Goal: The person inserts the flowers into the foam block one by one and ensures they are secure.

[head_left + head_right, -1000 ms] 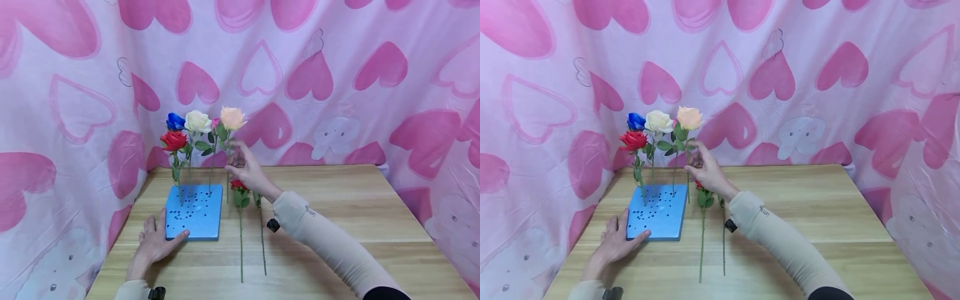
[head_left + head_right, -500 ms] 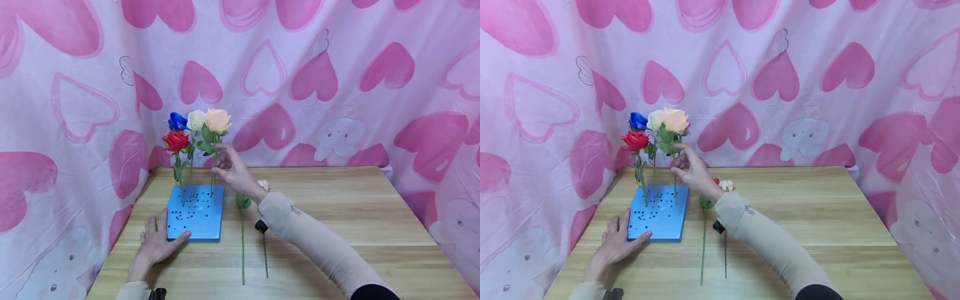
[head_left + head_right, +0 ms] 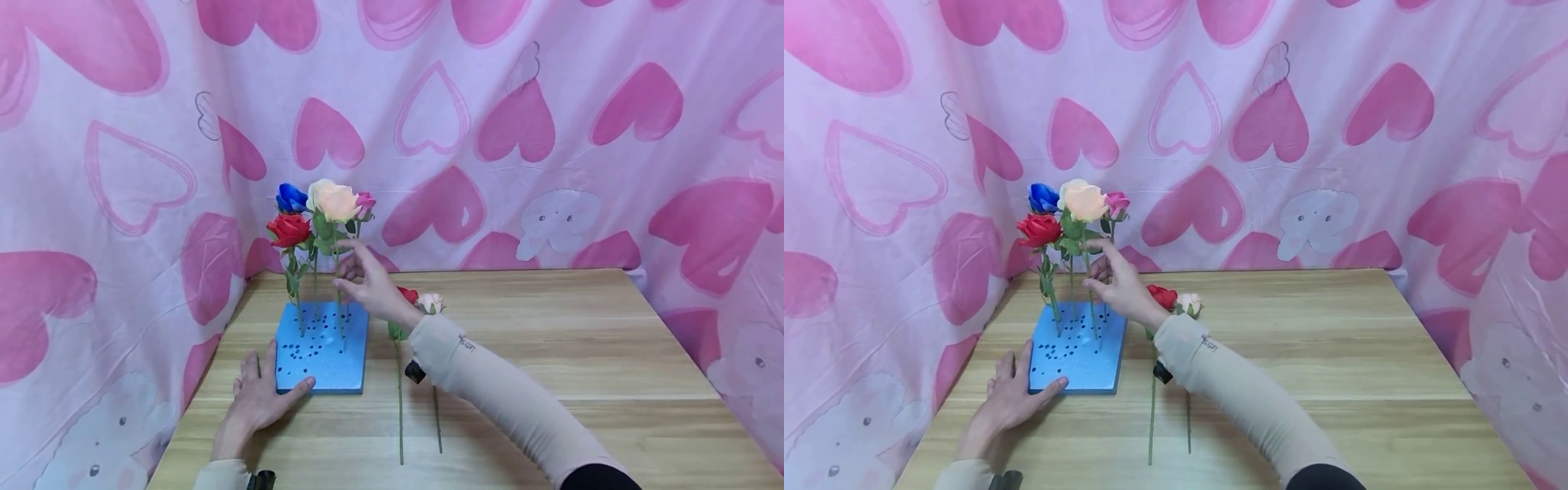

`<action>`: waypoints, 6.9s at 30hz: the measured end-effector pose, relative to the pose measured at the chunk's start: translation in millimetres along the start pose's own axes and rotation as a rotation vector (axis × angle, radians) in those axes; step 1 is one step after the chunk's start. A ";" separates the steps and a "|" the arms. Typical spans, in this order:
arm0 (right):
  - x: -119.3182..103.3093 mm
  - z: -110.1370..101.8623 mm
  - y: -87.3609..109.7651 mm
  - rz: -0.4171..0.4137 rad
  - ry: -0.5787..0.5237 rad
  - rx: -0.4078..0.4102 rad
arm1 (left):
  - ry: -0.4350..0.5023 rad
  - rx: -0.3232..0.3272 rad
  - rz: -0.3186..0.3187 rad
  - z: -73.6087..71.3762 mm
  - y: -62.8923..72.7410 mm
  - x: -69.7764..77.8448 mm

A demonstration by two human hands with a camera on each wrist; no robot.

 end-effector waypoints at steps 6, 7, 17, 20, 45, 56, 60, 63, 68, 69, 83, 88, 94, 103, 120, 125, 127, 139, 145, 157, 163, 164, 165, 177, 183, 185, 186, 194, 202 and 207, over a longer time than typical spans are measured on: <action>2.2 2.5 -0.4 0.021 0.008 0.003 | -0.007 -0.010 -0.013 0.5 -1.9 -1.2; 3.0 3.4 -0.7 0.022 0.012 0.001 | -0.008 -0.011 -0.016 0.2 -1.7 -2.1; 11.1 7.6 -0.7 0.012 0.068 0.026 | 0.002 -0.018 -0.015 1.1 -2.6 -3.5; 11.4 8.0 0.3 0.005 0.099 0.033 | 0.002 -0.016 -0.010 2.2 -3.3 -2.5; 32.6 36.7 -16.0 0.063 0.127 0.030 | -0.006 -0.007 -0.005 2.2 -5.7 -3.9; 48.0 43.0 -17.4 0.018 0.193 0.052 | 0.008 -0.004 0.007 1.0 -4.2 -2.1; 54.5 44.5 -14.4 0.047 0.167 0.036 | 0.011 -0.005 0.003 0.8 -5.0 -1.6; 58.1 45.2 -13.0 0.063 0.155 0.025 | 0.010 -0.003 0.000 0.5 -5.9 -1.4; 59.4 44.5 -12.2 0.063 0.157 0.036 | 0.009 -0.001 -0.003 1.1 -7.7 -2.1; 59.8 44.0 -11.7 0.068 0.159 0.043 | 0.010 -0.001 -0.004 1.3 -7.8 -2.3; 57.9 28.8 1.7 0.103 0.135 0.012 | 0.000 0.004 0.010 0.7 -6.6 -3.2; 58.5 15.6 13.1 0.150 0.068 -0.023 | 0.006 -0.004 0.010 1.3 -5.1 -2.9; 54.0 -3.8 21.4 0.173 -0.035 -0.025 | -0.002 0.003 0.018 -0.5 -4.1 -3.6; 48.0 -27.4 31.5 0.180 -0.077 0.000 | 0.004 -0.015 0.014 0.8 -5.4 -4.3; 30.7 -56.0 51.9 0.189 -0.150 0.054 | 0.007 -0.030 0.010 0.7 -5.2 -5.1; 27.6 -69.4 57.3 0.202 -0.141 0.079 | 0.007 -0.028 0.004 0.2 -5.3 -4.6; 26.2 -75.8 60.0 0.212 -0.141 0.093 | 0.009 -0.025 0.004 0.1 -5.4 -4.1; 29.1 -108.5 86.9 0.274 -0.161 0.176 | 0.005 -0.021 0.016 0.3 -5.4 -3.3; 39.3 -116.4 102.4 0.313 -0.170 0.219 | 0.012 -0.023 0.013 -0.6 -4.9 -4.7; 72.6 -126.7 142.3 0.525 -0.071 0.286 | 0.018 -0.019 0.009 -0.4 -4.9 -5.2; 86.0 -124.8 154.5 0.614 -0.044 0.320 | 0.020 -0.014 0.010 -1.5 -6.3 -4.6; 87.5 -124.2 155.6 0.618 -0.053 0.325 | 0.018 -0.016 0.009 -1.2 -6.9 -4.3; 88.5 -123.4 156.7 0.623 -0.056 0.329 | 0.016 -0.018 0.009 -1.1 -7.2 -4.0; 100.3 -113.8 172.2 0.692 0.001 0.299 | 0.003 -0.023 0.003 1.6 -5.0 -6.7; 102.2 -112.7 173.6 0.692 0.026 0.246 | 0.012 -0.011 0.011 2.2 -5.2 -6.7; 102.7 -112.5 174.2 0.696 0.042 0.228 | 0.015 -0.006 0.017 2.1 -4.4 -6.0; 103.2 -112.2 174.8 0.704 0.048 0.220 | 0.017 -0.005 0.018 2.3 -3.9 -5.9; 103.0 -108.1 174.7 0.677 0.089 0.227 | 0.016 0.010 0.020 3.0 -3.0 -7.2; 103.0 -106.0 169.2 0.679 0.142 0.259 | 0.027 0.016 0.018 2.6 -4.0 -5.3; 100.3 -108.1 168.7 0.675 0.124 0.286 | 0.051 0.031 0.012 2.7 -5.4 -5.0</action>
Point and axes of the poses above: each hand's wrist, its own y-axis away from the middle knuckle, its own z-axis out of the palm, x = y × z, the point moved 5 cm from there along -y, towards the middle knuckle, and after that the axes turned 6 degrees about x, right-handed, at the moved point
